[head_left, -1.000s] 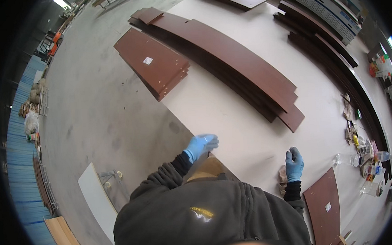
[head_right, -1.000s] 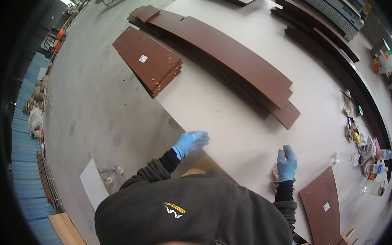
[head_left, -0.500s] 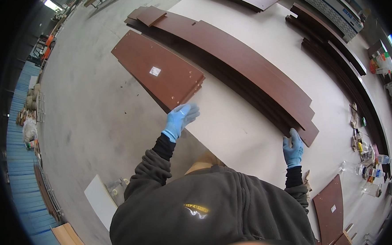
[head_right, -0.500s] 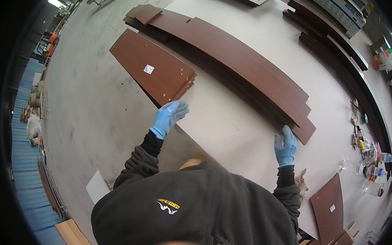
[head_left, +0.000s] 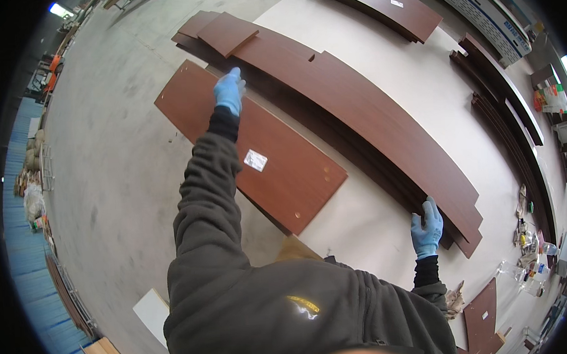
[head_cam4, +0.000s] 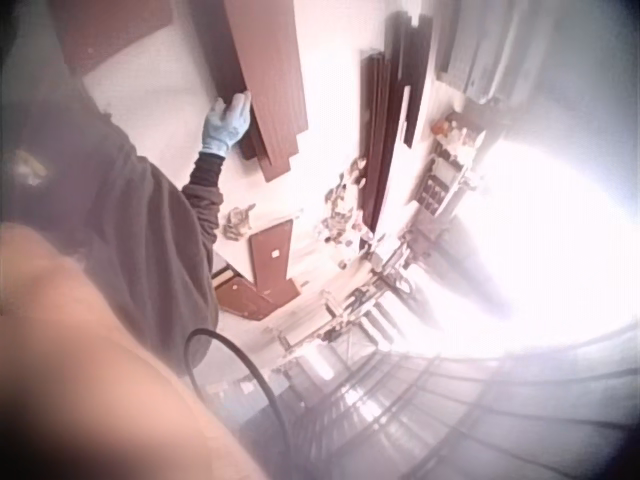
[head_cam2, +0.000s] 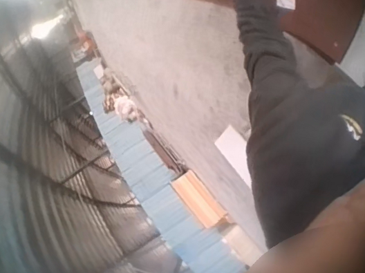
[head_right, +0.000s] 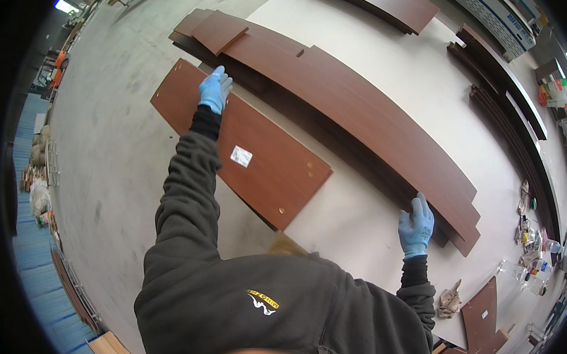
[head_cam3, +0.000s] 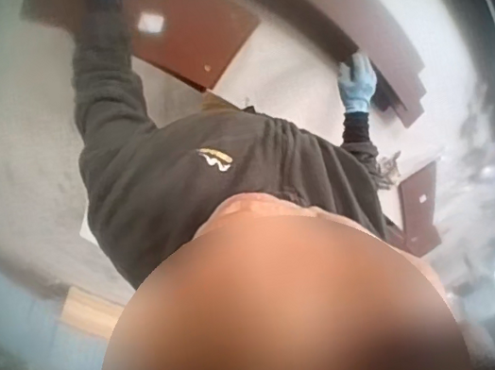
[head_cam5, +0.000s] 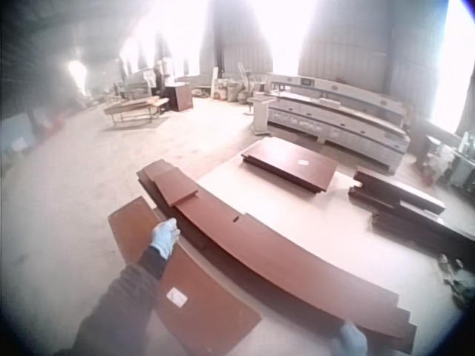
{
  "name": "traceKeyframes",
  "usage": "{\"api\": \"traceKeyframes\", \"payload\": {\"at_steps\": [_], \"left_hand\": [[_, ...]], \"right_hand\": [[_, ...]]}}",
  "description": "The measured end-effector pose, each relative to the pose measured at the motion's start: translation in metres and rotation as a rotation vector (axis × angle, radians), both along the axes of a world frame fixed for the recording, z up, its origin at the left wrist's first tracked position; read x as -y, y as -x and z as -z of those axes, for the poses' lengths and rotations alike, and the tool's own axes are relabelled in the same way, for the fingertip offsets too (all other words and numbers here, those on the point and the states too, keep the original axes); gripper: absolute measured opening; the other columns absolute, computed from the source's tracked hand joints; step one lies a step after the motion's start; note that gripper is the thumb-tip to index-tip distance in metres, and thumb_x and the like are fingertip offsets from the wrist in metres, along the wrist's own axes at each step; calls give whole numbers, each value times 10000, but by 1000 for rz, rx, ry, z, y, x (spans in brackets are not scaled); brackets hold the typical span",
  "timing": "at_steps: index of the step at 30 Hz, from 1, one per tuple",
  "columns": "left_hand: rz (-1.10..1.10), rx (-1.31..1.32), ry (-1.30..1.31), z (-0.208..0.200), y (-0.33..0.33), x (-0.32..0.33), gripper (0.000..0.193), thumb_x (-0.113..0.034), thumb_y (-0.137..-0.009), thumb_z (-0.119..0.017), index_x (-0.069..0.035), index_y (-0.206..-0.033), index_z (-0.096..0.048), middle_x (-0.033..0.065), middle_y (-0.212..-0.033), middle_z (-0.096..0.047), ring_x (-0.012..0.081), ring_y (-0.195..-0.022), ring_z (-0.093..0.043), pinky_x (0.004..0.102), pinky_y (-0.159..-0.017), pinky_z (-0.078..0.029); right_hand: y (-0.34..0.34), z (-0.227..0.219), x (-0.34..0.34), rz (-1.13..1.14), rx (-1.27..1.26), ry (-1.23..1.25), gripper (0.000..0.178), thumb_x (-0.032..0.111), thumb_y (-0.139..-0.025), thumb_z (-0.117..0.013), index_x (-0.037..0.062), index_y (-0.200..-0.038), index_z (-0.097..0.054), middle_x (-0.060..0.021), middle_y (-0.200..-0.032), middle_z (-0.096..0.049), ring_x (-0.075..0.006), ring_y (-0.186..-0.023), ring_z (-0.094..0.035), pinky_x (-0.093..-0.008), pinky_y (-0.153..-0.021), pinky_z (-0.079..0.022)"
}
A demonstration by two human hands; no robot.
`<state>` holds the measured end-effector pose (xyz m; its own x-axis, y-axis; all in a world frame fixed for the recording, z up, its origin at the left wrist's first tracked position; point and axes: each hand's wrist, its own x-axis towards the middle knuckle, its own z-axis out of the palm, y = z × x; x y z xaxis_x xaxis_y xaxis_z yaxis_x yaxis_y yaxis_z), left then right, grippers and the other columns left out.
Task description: The person wipes the surface of several brown wood panels with a cloth, then stacks them on the floor. The person repeats this process for multiple panels, occasionally flipping them over to clean both sides.
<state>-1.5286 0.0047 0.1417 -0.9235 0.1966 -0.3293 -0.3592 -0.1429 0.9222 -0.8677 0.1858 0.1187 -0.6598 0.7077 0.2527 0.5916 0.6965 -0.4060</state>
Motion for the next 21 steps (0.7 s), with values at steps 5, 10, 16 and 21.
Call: {"api": "traceKeyframes", "payload": {"at_steps": [5, 10, 16, 21], "left_hand": [[-104, 131, 147, 33, 139, -49, 719, -374, -1017, -691, -25, -1586, -424, 194, -1645, -418, 376, -1450, -497, 496, -1192, -420], [-333, 178, 290, 82, 224, -71, 753, -460, -879, -828, 140, -1282, -620, 261, -1323, -695, 317, -1153, -717, 405, -989, -570], [-231, 336, 98, 117, 250, -71, 732, -419, -919, -809, 56, -1420, -564, 249, -1492, -581, 304, -1323, -614, 419, -1130, -481], [-230, 483, -124, 103, 245, -51, 640, -329, -985, -747, -12, -1487, -509, 217, -1512, -551, 344, -1426, -499, 485, -1122, -493]], "right_hand": [[64, -15, 3, 34, 82, -4, 534, 72, -809, -772, 33, -1318, -615, -200, -1484, -599, -398, -1278, -607, -486, -1071, -466], [90, -19, 11, 48, 80, 12, 536, 59, -811, -762, 31, -1325, -614, -200, -1491, -596, -396, -1283, -605, -484, -1079, -463], [110, -15, 19, 46, 112, 75, 543, 67, -836, -756, 41, -1360, -615, -188, -1506, -592, -378, -1304, -600, -469, -1094, -464], [133, -12, 17, 10, 119, 81, 540, 94, -841, -756, 46, -1360, -616, -192, -1494, -597, -388, -1291, -601, -484, -1087, -461]]}}
